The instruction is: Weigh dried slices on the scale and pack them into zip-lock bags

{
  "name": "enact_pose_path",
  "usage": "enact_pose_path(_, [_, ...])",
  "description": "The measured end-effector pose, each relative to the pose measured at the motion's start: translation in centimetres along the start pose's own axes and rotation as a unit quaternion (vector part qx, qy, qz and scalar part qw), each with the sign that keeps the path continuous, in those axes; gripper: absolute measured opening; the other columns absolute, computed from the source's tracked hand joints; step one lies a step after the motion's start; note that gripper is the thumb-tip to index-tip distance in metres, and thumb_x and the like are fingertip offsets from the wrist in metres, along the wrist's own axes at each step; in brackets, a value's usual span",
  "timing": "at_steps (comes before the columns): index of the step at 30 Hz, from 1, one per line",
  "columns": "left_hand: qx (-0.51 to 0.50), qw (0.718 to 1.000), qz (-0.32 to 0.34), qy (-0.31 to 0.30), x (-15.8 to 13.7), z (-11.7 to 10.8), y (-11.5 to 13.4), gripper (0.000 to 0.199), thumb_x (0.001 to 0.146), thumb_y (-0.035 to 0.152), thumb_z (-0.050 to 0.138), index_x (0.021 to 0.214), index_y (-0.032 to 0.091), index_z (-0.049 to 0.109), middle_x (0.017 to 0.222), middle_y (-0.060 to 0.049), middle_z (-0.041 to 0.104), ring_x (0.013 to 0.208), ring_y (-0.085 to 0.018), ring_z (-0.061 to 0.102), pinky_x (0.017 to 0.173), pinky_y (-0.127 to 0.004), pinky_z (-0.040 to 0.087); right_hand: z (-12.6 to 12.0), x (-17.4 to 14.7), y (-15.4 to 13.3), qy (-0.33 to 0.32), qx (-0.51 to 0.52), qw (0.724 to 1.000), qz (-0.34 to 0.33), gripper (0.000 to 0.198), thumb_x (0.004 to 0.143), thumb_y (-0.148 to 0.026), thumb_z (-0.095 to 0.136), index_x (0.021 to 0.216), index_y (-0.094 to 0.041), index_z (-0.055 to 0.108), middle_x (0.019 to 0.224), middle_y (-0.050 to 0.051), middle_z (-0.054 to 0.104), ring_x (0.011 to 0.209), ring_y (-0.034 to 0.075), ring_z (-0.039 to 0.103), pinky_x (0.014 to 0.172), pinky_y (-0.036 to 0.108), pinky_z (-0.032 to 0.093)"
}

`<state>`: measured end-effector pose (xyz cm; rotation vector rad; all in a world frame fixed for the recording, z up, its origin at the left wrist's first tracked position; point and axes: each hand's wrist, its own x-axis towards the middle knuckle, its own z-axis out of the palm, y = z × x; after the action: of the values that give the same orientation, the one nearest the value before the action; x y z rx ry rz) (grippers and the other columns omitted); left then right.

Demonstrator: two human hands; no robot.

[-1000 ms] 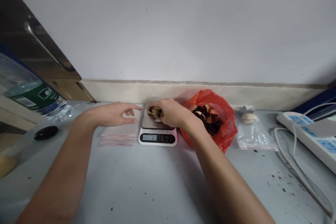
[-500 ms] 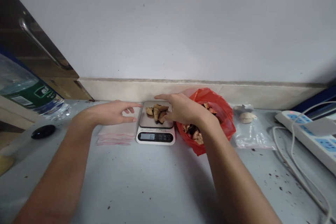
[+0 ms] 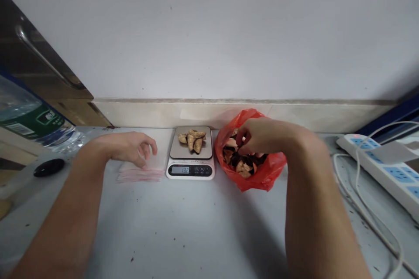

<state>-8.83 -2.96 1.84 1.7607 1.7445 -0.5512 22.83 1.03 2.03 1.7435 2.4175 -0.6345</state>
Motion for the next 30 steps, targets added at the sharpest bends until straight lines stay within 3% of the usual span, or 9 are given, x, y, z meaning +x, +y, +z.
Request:
enact_pose_path(4, [0.009,1.000,-0.011,-0.006,-0.2,-0.1,0.6,0.061,0.057,0.033,0.068,0.118,0.025,0.070,0.120,-0.003,0.081,0.099,-0.025,0.074,0.075,-0.027,0.051,0.9,1.1,-0.6,-0.076,0.013,0.989,0.125,0.010,0.076,-0.018,0.078,0.083,-0.023,0.072,0.082,0.004,0.080,0.074,0.023,0.076,0.060,0.029,0.058])
enact_pose_path(8, [0.002,1.000,0.001,0.012,-0.6,-0.1,0.6,0.055,0.057,0.023,0.055,0.109,0.027,0.074,0.104,0.000,0.084,0.093,-0.025,0.075,0.071,-0.028,0.051,1.1,1.3,-1.3,-0.033,-0.002,0.991,0.129,0.016,0.075,-0.008,0.069,0.068,-0.022,0.066,0.072,0.005,0.075,0.070,0.023,0.074,0.062,0.032,0.057])
enact_pose_path(12, [-0.001,0.998,0.042,0.036,-0.8,0.1,0.2,0.049,0.071,0.032,0.063,0.118,0.027,0.075,0.109,-0.003,0.084,0.095,-0.026,0.077,0.078,-0.031,0.055,0.6,1.3,-0.2,0.048,-0.022,0.995,0.088,0.030,0.070,-0.004,0.065,0.050,-0.025,0.055,0.060,0.002,0.067,0.061,0.022,0.067,0.056,0.032,0.049])
enact_pose_path(15, [-0.016,0.984,0.108,0.140,0.0,0.6,1.0,0.057,0.086,0.047,0.065,0.138,0.026,0.069,0.131,-0.008,0.077,0.116,-0.029,0.073,0.096,-0.034,0.055,-0.1,1.1,0.5,0.067,-0.014,0.996,0.060,0.031,0.068,-0.004,0.065,0.048,-0.025,0.055,0.057,0.001,0.065,0.058,0.020,0.063,0.054,0.031,0.045])
enact_pose_path(18, [-0.034,0.948,0.183,0.260,1.6,1.6,2.9,0.067,0.097,0.049,0.060,0.158,0.022,0.053,0.161,-0.013,0.056,0.148,-0.033,0.051,0.122,-0.042,0.041,-0.8,0.3,0.0,0.080,0.007,0.994,0.071,0.032,0.069,-0.001,0.064,0.050,-0.026,0.059,0.057,0.001,0.066,0.059,0.021,0.063,0.054,0.032,0.043])
enact_pose_path(20, [-0.035,0.943,0.223,0.246,2.6,2.3,4.2,0.074,0.093,0.047,0.072,0.160,0.025,0.051,0.171,-0.011,0.044,0.159,-0.035,0.035,0.128,-0.045,0.035,-1.2,-0.3,-0.8,0.100,0.039,0.991,0.073,0.030,0.069,0.002,0.065,0.058,-0.026,0.066,0.062,0.001,0.070,0.063,0.023,0.066,0.055,0.032,0.044])
enact_pose_path(23, [-0.031,0.939,0.261,0.221,3.4,2.9,5.0,0.067,0.084,0.028,0.082,0.149,0.030,0.064,0.174,-0.008,0.038,0.162,-0.035,0.031,0.129,-0.047,0.036,-1.6,-1.1,-2.1,0.144,0.086,0.984,0.059,0.030,0.071,0.002,0.066,0.075,-0.027,0.074,0.075,0.002,0.076,0.070,0.025,0.070,0.060,0.034,0.050])
enact_pose_path(27, [-0.024,0.939,0.289,0.183,2.9,2.5,4.2,0.064,0.085,0.013,0.073,0.145,0.036,0.068,0.172,-0.004,0.042,0.163,-0.036,0.030,0.129,-0.051,0.036,-1.3,-1.1,-3.0,0.210,0.116,0.971,-0.005,0.023,0.078,-0.004,0.065,0.084,-0.025,0.074,0.080,0.004,0.076,0.076,0.024,0.073,0.069,0.035,0.058])
enact_pose_path(30, [-0.018,0.952,0.258,0.162,2.4,2.2,3.3,0.063,0.090,0.011,0.064,0.147,0.037,0.066,0.174,-0.003,0.038,0.166,-0.035,0.024,0.132,-0.050,0.031,-0.7,-0.7,-3.3,0.223,0.105,0.968,-0.045,0.018,0.082,-0.009,0.067,0.086,-0.025,0.076,0.081,0.003,0.076,0.077,0.022,0.073,0.071,0.033,0.059])
